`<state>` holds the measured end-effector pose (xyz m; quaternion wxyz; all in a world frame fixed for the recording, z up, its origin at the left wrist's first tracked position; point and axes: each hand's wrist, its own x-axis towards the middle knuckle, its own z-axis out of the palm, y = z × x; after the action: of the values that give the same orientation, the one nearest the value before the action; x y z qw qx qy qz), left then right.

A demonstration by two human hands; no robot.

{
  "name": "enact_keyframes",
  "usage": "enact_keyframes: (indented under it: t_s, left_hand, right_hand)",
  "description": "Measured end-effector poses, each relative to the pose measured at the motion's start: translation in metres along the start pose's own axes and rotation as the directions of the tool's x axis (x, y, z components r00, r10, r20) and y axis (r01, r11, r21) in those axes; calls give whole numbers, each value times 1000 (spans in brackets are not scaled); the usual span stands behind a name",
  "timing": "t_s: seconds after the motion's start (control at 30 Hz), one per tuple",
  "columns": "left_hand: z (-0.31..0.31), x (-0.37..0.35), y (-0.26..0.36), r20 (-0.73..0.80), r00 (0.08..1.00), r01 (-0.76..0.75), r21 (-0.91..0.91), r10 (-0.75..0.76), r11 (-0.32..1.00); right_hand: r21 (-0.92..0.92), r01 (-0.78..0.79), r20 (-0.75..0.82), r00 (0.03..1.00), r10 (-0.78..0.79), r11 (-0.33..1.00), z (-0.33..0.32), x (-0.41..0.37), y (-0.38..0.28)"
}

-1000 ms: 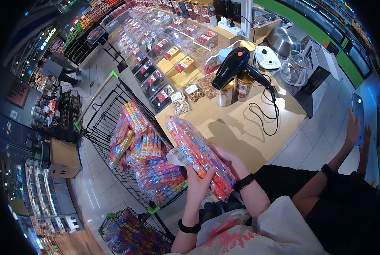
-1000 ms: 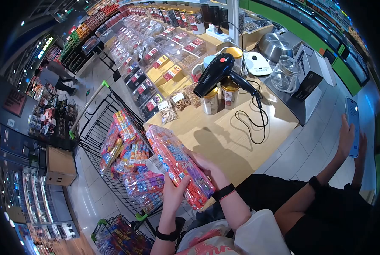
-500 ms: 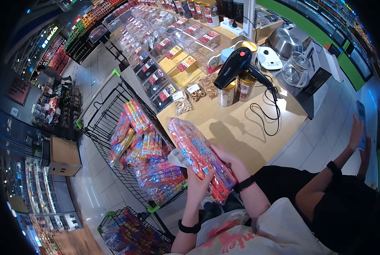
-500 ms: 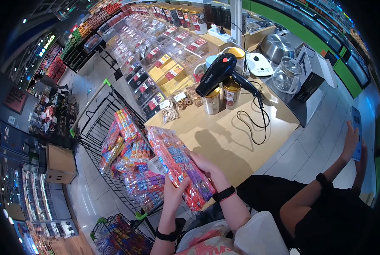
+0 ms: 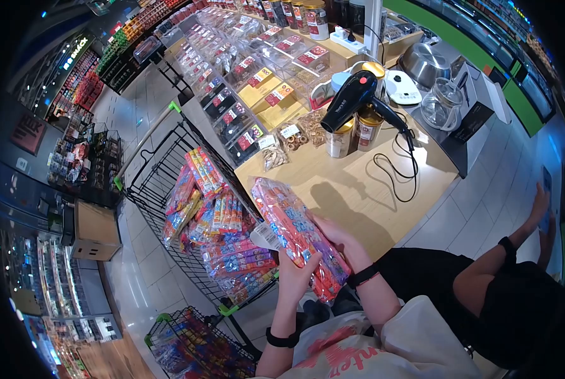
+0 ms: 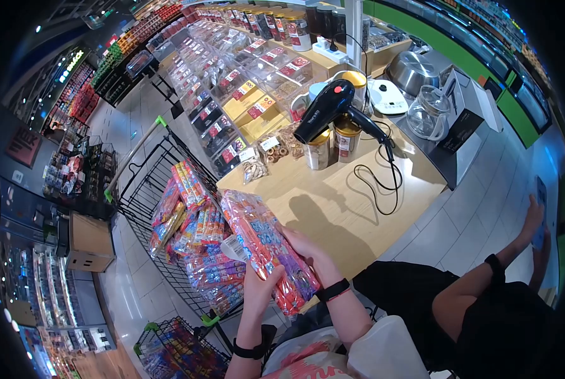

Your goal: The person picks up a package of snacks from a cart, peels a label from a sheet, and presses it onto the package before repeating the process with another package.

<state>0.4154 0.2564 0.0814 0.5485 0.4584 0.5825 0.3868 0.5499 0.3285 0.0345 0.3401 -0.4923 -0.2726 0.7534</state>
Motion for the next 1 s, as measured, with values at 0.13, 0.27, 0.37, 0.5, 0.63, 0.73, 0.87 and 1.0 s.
enact_keyframes:
  t_s: [0.13,0.27,0.37,0.5,0.63,0.73,0.87,1.0]
  left_hand:
    - [1,-1,0,4,1000,6,-26,-6,1000]
    - [-1,-3,-2,-25,997,-74,-8,74,997]
    - [-2,-6,5,-19,1000,-15,-97,14,995]
    - [-6,-4,0,-45,999,-17,-210,7,978]
    - [-21,-5,-13,42,979,193,-494,-199,847]
    - [-26,-6,-24,38,974,205,-564,-223,800]
    - [-27,-18,-47,-22,979,150,-596,-203,789]
    - [-32,-31,-53,-27,979,146,-603,-203,785]
  right_hand:
    - [1,21,6,1000,-21,1000,1,-2,-1]
    - [4,36,-4,999,-36,999,-2,10,11]
    - [14,59,99,993,-60,998,-5,18,16]
    - [63,-53,85,995,48,997,5,7,7]
    - [-162,178,-15,983,-182,971,9,0,12]
    - [-338,126,-105,980,-171,933,15,-18,3]
    - [-392,218,-46,966,-256,894,14,-15,19]
    - [-743,307,-77,844,-532,594,8,-21,-3]
